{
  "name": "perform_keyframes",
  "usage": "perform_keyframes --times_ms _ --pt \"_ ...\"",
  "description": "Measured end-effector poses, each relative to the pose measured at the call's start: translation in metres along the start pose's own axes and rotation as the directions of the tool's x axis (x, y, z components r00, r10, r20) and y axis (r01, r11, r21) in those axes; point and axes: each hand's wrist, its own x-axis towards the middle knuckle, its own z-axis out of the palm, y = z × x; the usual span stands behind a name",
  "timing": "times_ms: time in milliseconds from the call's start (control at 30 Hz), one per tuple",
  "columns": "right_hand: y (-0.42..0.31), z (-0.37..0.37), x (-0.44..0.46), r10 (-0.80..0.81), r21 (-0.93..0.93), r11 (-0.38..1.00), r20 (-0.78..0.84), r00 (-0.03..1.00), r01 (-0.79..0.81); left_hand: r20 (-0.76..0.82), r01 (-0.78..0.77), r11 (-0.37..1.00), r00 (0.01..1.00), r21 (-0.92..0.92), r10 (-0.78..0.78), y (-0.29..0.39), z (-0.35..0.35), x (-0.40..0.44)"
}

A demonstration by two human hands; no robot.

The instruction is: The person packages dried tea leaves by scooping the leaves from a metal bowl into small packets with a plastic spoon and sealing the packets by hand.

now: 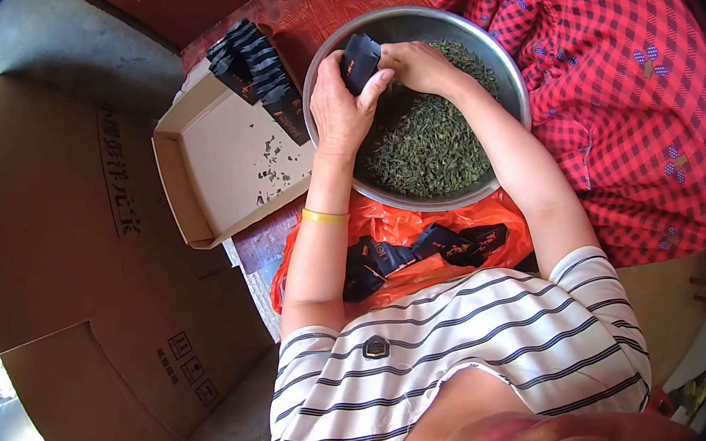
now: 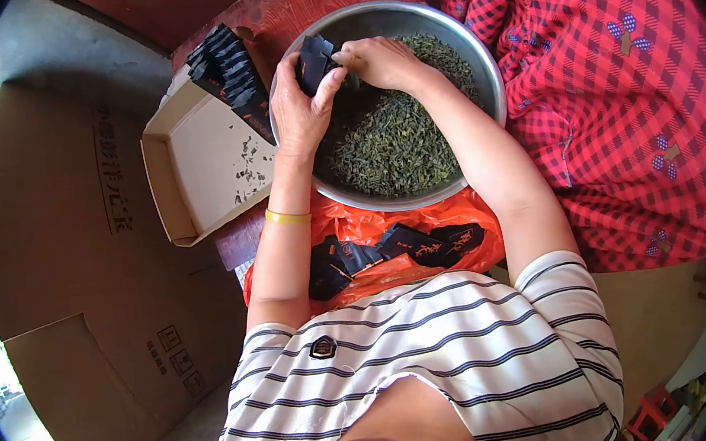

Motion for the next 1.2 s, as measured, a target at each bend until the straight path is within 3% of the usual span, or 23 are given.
perform_keyframes --times_ms 133,200,233,400,500,567,633,733,867,1000,1067,1167,1200 --pt "0.0 -0.014 0.005 0.092 0.179 0.977 0.122 0.988 -0.113 0.016 0.003 1.0 1.0 0.01 -0.003 0.002 0.0 0.0" --pt "0.005 -0.018 0.008 0.159 0.41 0.901 -0.013 0.987 -0.14 0.019 0.003 1.0 1.0 0.008 -0.003 0.003 0.0 0.0" --pt "0.008 -0.019 0.01 0.119 0.463 0.884 -0.094 0.988 -0.063 0.032 0.013 1.0 0.999 0.007 -0.013 0.003 0.0 0.0" --pt "0.008 -0.04 0.007 0.291 0.639 0.767 -0.421 0.859 0.053 0.072 0.071 0.997 0.995 0.02 -0.073 0.004 0.0 -0.002" --pt "0.005 -0.044 0.007 0.259 0.684 0.675 -0.571 0.779 0.276 0.111 0.086 0.995 0.99 0.041 -0.09 0.002 0.003 -0.004" --pt "-0.008 -0.047 0.001 0.245 0.669 0.687 -0.581 0.776 0.284 0.14 0.092 0.995 0.985 0.05 -0.098 0.001 0.005 -0.005" --pt "-0.014 -0.044 -0.002 0.109 0.524 0.807 -0.585 0.804 0.272 0.158 0.091 0.994 0.982 0.054 -0.098 -0.001 0.005 -0.004" --pt "-0.026 -0.039 -0.007 -0.183 0.132 0.929 -0.647 0.74 0.346 0.196 0.088 0.994 0.976 0.058 -0.098 -0.001 0.006 -0.004" --pt "-0.038 -0.037 -0.008 -0.475 -0.151 0.842 -0.663 0.579 0.518 0.221 0.132 0.991 0.966 0.033 -0.136 0.002 0.002 -0.002" --pt "-0.037 -0.04 -0.007 -0.522 -0.2 0.817 -0.656 0.545 0.541 0.205 0.114 0.992 0.971 0.049 -0.122 0.001 0.005 -0.003" --pt "-0.027 -0.039 -0.007 -0.432 -0.133 0.855 -0.717 0.547 0.501 0.154 0.091 0.994 0.983 0.053 -0.098 0.001 0.005 -0.003" --pt "-0.013 -0.042 -0.006 -0.133 0.129 0.909 -0.81 0.571 0.395 0.061 0.123 0.992 0.99 0.011 -0.123 0.005 0.001 -0.001" --pt "-0.007 -0.044 -0.004 -0.098 0.125 0.943 -0.78 0.618 0.308 0.034 0.115 0.993 0.993 0.002 -0.115 0.005 0.0 -0.001"
